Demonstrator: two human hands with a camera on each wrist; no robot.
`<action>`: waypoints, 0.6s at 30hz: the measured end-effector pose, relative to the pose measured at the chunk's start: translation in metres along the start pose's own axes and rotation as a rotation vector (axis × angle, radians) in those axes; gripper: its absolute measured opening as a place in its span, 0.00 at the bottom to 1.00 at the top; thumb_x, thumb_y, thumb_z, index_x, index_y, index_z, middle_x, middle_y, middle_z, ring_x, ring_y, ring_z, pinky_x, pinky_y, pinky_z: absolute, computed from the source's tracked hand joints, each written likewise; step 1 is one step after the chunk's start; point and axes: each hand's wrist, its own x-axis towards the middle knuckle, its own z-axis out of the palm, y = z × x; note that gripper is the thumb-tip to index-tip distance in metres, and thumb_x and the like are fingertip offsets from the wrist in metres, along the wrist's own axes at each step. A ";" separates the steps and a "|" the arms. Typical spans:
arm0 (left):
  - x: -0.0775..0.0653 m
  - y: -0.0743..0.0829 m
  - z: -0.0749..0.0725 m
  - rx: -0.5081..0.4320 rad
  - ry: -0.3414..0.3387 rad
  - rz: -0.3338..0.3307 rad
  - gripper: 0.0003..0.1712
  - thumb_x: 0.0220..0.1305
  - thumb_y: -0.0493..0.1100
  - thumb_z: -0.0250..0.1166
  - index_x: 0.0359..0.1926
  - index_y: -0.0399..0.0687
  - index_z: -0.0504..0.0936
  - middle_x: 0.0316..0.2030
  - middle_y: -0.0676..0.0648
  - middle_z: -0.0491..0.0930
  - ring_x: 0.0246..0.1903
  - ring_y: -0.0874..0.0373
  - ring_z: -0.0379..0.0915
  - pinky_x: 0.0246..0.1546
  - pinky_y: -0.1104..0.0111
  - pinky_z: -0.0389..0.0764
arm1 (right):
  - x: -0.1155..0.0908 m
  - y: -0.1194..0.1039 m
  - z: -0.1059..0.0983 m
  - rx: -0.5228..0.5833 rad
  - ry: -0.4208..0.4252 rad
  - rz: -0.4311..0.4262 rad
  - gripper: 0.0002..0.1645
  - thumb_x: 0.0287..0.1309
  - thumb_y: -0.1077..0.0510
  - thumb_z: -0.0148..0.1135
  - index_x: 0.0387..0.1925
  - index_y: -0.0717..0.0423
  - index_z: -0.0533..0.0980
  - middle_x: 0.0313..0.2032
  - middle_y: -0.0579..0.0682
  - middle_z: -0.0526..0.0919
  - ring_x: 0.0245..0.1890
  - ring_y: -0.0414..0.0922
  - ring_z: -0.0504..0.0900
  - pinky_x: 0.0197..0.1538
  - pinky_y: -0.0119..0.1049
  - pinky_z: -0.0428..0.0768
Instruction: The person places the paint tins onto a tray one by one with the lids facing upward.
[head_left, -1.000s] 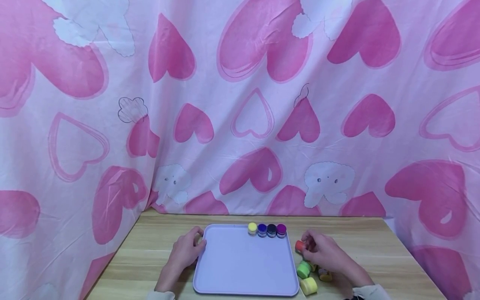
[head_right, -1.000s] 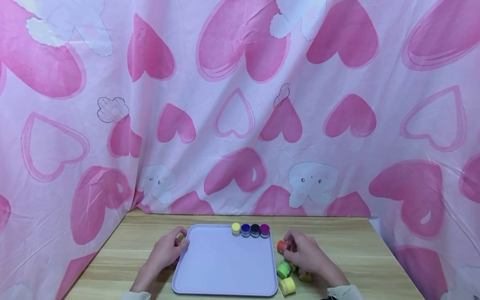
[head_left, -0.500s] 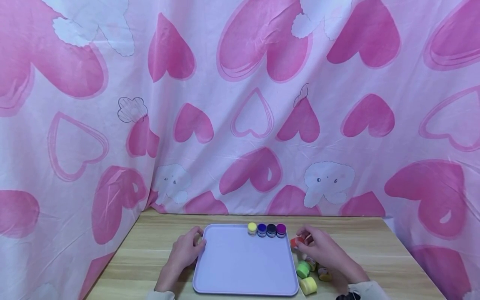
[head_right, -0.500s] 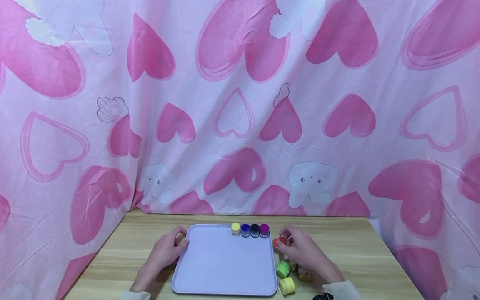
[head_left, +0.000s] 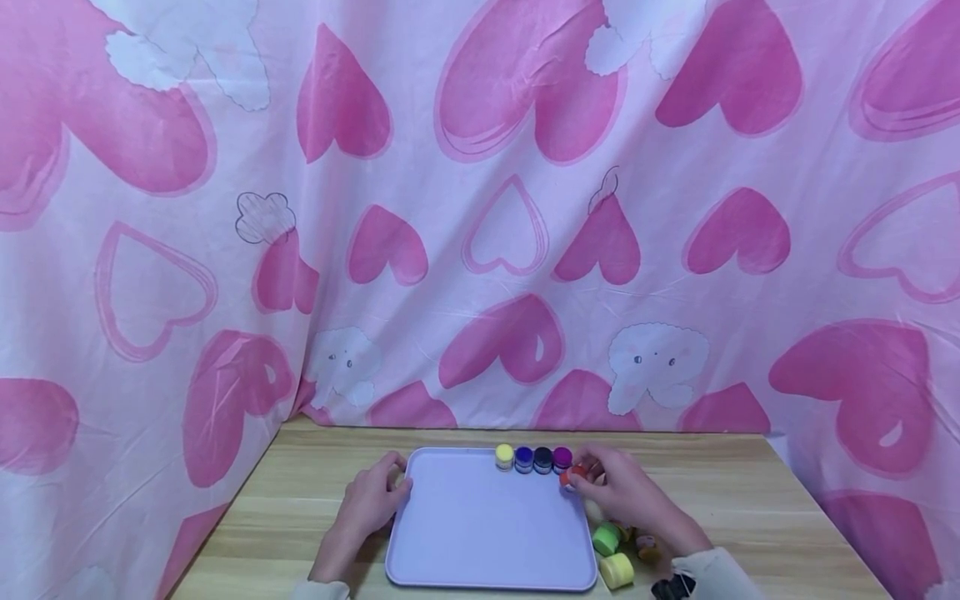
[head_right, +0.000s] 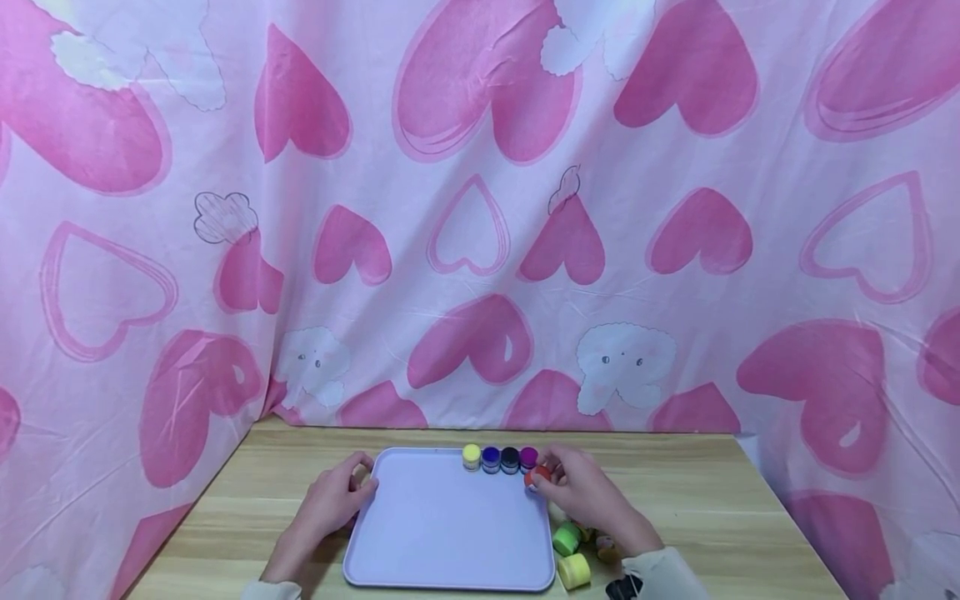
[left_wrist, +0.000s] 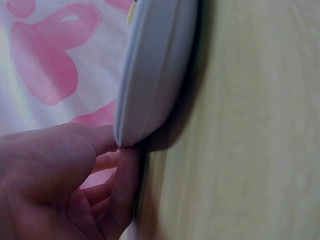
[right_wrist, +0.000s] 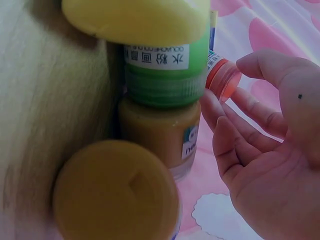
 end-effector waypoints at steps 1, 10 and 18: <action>0.000 0.000 0.000 0.000 -0.001 -0.003 0.11 0.73 0.46 0.70 0.53 0.53 0.82 0.23 0.50 0.74 0.21 0.56 0.70 0.23 0.64 0.69 | 0.001 0.000 0.001 -0.001 -0.001 -0.008 0.08 0.70 0.53 0.73 0.47 0.46 0.84 0.38 0.40 0.88 0.39 0.40 0.83 0.41 0.29 0.85; 0.001 -0.001 0.000 0.002 -0.004 -0.014 0.11 0.74 0.46 0.70 0.53 0.54 0.82 0.23 0.50 0.74 0.21 0.56 0.70 0.23 0.65 0.69 | 0.007 0.000 0.008 -0.048 -0.019 -0.059 0.07 0.69 0.53 0.74 0.46 0.46 0.84 0.37 0.40 0.87 0.37 0.38 0.84 0.40 0.28 0.85; 0.001 0.000 0.000 0.005 0.001 -0.007 0.11 0.73 0.46 0.71 0.53 0.54 0.82 0.22 0.50 0.73 0.21 0.55 0.69 0.25 0.64 0.68 | 0.011 -0.002 0.013 -0.094 -0.021 -0.024 0.10 0.65 0.53 0.78 0.45 0.47 0.85 0.36 0.40 0.86 0.37 0.38 0.83 0.40 0.29 0.86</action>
